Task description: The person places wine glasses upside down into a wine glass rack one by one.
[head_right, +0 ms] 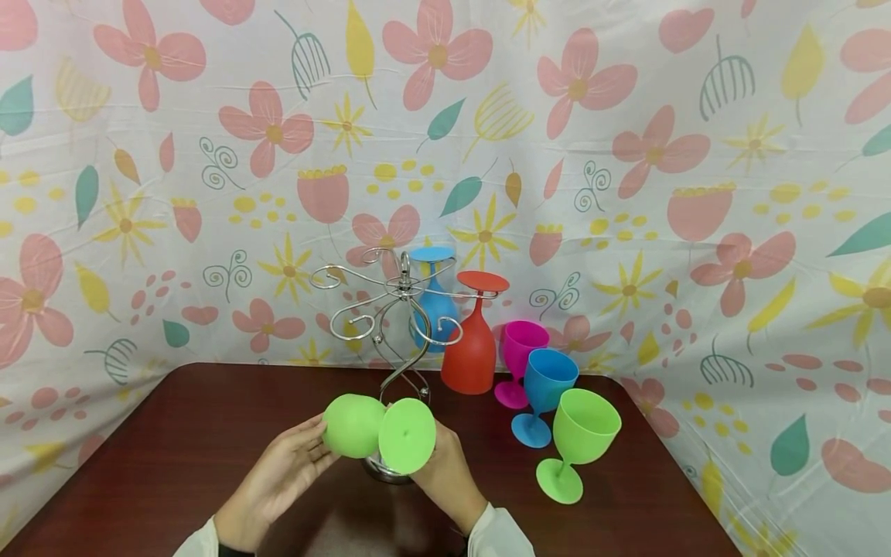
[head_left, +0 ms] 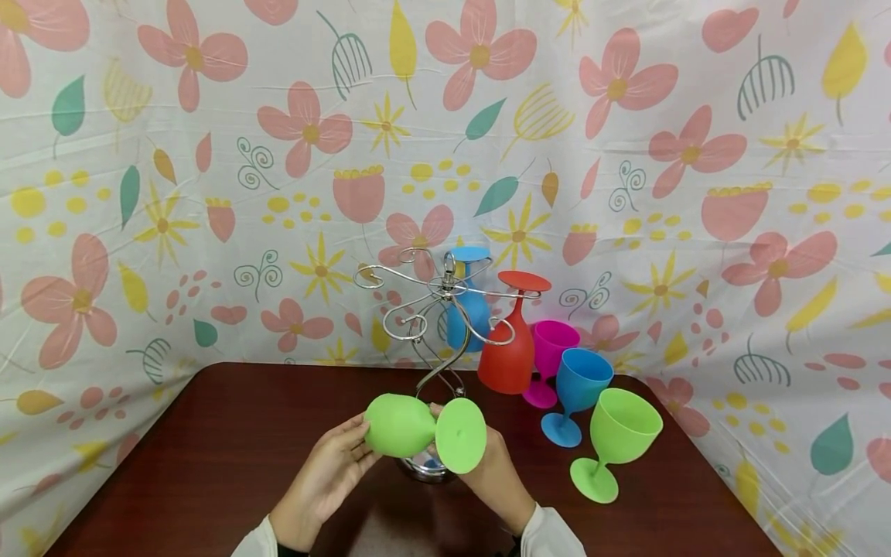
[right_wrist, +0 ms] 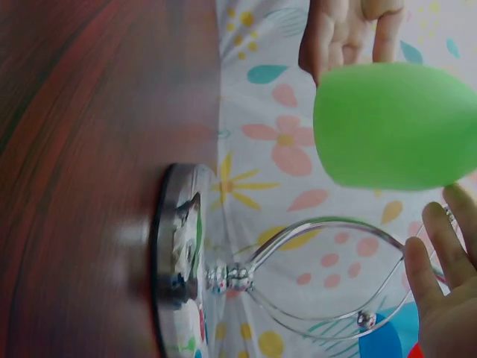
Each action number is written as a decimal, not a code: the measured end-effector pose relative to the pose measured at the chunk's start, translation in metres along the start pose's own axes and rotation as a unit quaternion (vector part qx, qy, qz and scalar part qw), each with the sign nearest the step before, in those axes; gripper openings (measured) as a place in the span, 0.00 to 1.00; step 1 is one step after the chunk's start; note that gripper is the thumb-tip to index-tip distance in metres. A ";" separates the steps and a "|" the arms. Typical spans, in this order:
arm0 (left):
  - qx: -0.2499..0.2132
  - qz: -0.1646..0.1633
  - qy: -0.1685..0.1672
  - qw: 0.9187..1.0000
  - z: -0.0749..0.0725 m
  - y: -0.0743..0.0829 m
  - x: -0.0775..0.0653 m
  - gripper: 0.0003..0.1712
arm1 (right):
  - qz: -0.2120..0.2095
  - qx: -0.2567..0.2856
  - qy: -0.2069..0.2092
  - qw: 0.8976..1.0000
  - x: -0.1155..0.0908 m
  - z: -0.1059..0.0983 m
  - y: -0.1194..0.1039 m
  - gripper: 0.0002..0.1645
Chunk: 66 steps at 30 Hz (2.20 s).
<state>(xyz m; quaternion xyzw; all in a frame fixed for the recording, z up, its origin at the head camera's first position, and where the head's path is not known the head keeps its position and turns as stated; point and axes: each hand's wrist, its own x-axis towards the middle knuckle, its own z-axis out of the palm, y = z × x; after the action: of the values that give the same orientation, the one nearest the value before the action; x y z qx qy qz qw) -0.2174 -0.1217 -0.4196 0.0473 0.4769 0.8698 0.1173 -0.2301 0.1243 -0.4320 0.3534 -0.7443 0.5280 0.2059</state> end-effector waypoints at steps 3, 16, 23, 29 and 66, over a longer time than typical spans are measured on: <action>-0.004 -0.001 -0.012 1.000 0.001 -0.002 0.001 0.26 | -0.006 0.016 0.017 1.000 0.003 0.001 -0.011 0.35; -0.011 -0.032 -0.040 0.999 0.006 -0.016 0.000 0.32 | 0.029 0.068 0.067 0.995 0.006 0.005 -0.010 0.28; -0.027 -0.042 -0.049 0.998 0.011 -0.020 0.002 0.31 | 0.069 0.098 0.087 0.989 0.003 0.004 -0.010 0.25; -0.031 -0.045 -0.051 0.997 0.013 -0.021 0.004 0.32 | 0.093 0.078 0.110 0.986 0.002 0.004 -0.013 0.20; 0.228 -0.001 -0.062 0.972 -0.004 -0.012 0.029 0.28 | 0.016 0.093 0.074 0.993 0.005 -0.011 -0.010 0.24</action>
<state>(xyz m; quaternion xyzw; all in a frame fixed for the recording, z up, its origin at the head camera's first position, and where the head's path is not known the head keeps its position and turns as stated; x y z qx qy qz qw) -0.2439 -0.1115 -0.4325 0.1259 0.6547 0.7332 0.1341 -0.2270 0.1309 -0.4188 0.3190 -0.6801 0.6229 0.2184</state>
